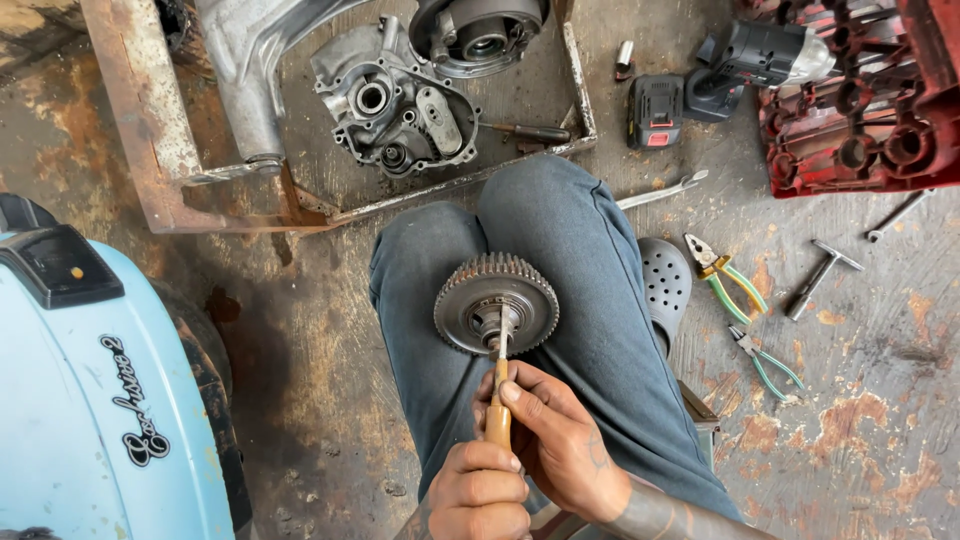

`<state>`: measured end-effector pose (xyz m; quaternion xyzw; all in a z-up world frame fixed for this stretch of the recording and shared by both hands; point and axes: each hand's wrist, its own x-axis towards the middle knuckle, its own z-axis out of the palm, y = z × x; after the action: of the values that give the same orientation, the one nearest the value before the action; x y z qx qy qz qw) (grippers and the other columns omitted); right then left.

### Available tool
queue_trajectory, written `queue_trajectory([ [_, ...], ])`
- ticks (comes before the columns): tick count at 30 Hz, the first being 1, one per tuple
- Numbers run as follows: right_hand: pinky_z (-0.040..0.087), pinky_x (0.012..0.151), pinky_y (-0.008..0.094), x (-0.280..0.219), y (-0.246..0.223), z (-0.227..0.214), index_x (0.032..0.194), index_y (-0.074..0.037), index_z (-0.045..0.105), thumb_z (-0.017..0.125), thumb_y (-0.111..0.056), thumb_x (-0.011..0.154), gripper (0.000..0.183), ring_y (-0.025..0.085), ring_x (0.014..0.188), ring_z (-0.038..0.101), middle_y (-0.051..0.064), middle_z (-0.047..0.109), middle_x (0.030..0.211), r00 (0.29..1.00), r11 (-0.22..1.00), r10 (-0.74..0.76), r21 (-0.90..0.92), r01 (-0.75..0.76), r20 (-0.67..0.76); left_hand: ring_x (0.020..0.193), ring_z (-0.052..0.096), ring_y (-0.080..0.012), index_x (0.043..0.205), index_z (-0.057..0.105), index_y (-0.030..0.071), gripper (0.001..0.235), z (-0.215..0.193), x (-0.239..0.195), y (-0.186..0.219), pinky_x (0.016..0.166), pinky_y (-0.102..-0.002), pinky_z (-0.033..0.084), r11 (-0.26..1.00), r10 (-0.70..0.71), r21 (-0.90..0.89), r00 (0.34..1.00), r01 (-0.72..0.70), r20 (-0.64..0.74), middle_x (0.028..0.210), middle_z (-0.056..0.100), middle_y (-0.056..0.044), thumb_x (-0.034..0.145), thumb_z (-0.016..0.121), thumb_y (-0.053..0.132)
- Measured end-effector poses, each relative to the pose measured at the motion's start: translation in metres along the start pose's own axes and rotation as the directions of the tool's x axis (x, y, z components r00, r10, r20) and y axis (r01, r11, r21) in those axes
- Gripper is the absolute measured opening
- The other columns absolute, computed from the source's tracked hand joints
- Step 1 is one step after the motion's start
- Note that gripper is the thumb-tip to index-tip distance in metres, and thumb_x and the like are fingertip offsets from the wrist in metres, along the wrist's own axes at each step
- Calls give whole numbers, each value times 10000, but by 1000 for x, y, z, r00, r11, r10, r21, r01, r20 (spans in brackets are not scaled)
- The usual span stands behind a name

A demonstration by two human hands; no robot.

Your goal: Repairing a motorcycle engine by manipulating a gear assembly using a screwdriver and pliers

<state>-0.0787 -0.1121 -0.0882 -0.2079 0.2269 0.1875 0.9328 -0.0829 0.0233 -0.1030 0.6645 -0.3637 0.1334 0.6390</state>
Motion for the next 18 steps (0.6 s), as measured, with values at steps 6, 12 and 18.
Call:
queue_trajectory([
  [6, 478, 732, 311, -3, -1, 3, 1090, 74, 619, 506, -144, 1036, 251, 183, 818, 585, 164, 631, 940, 996, 999, 17, 36, -14, -82, 913, 747, -186, 926, 671, 61, 224, -22, 18, 19, 982, -406, 591, 992, -66, 124, 938, 25, 341, 879, 733, -17, 1026, 549, 220],
  [12, 473, 718, 281, 1, -7, 5, 1098, 69, 629, 518, -168, 1021, 272, 162, 812, 588, 170, 654, 961, 999, 998, -13, 56, 15, -35, 1164, 726, -194, 900, 551, 171, 187, -12, 43, 55, 1066, -462, 554, 830, -254, 558, 899, 13, 356, 1111, 778, 23, 913, 726, 237],
  [18, 502, 786, 295, 8, -8, 21, 1061, 35, 631, 558, -151, 1028, 203, 164, 828, 610, 145, 671, 967, 1000, 985, -10, 174, 12, -11, 1051, 741, -259, 1005, 751, 53, 148, 3, 62, 73, 802, -323, 634, 203, -368, 964, 899, -170, 236, 1159, 746, -141, 900, 661, 102],
])
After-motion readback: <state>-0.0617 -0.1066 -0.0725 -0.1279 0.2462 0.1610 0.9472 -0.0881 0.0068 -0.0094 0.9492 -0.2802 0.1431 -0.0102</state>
